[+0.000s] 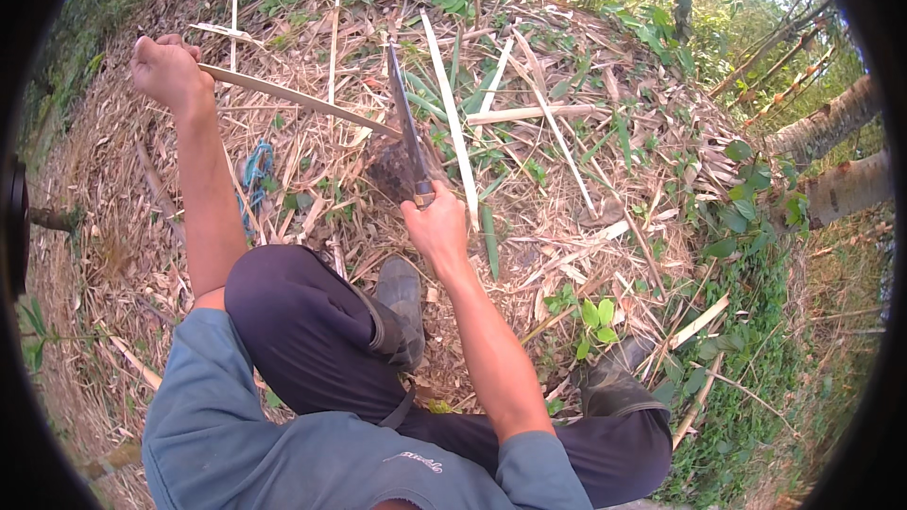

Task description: The person sits on the ground and uses a machete to split a bamboo stalk into thin strips. They repeatedly strike and peel the bamboo, separating it into smaller pieces and discarding the offcuts.

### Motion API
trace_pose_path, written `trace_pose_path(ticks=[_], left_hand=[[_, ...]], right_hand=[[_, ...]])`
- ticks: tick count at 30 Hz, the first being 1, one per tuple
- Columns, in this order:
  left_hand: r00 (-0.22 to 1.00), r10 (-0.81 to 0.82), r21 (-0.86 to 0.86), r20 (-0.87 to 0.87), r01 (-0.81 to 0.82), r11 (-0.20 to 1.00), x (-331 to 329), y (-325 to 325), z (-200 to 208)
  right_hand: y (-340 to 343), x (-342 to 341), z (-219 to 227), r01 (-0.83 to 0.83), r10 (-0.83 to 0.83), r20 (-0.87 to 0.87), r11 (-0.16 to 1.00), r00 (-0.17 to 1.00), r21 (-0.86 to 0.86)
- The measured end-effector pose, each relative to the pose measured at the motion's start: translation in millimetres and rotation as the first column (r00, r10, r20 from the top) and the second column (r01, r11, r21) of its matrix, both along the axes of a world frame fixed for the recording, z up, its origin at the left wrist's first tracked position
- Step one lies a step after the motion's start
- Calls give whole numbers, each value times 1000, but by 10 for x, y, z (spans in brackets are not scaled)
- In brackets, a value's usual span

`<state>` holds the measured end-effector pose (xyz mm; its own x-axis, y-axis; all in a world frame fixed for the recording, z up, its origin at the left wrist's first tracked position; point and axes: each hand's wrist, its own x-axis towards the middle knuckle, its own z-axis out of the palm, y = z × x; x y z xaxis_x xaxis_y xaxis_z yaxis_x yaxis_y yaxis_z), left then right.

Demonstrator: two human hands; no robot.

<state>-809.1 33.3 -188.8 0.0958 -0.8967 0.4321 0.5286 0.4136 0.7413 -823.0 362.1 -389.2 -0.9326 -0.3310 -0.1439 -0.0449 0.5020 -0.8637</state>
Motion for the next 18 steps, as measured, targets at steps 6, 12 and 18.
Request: trace_pose_path(ticks=[6, 12, 18], left_hand=[[999, 41, -20, 2, -41, 999, 16, 117, 7], [998, 60, 13, -1, -60, 998, 104, 57, -39], [999, 41, 128, 31, -45, 991, 48, 27, -39]], right_hand=[[49, -17, 488, 14, -8, 84, 997, 996, -78], [-243, -151, 1514, -166, -268, -336, 502, 903, -848], [-292, -33, -89, 26, -26, 0, 997, 1000, 70]])
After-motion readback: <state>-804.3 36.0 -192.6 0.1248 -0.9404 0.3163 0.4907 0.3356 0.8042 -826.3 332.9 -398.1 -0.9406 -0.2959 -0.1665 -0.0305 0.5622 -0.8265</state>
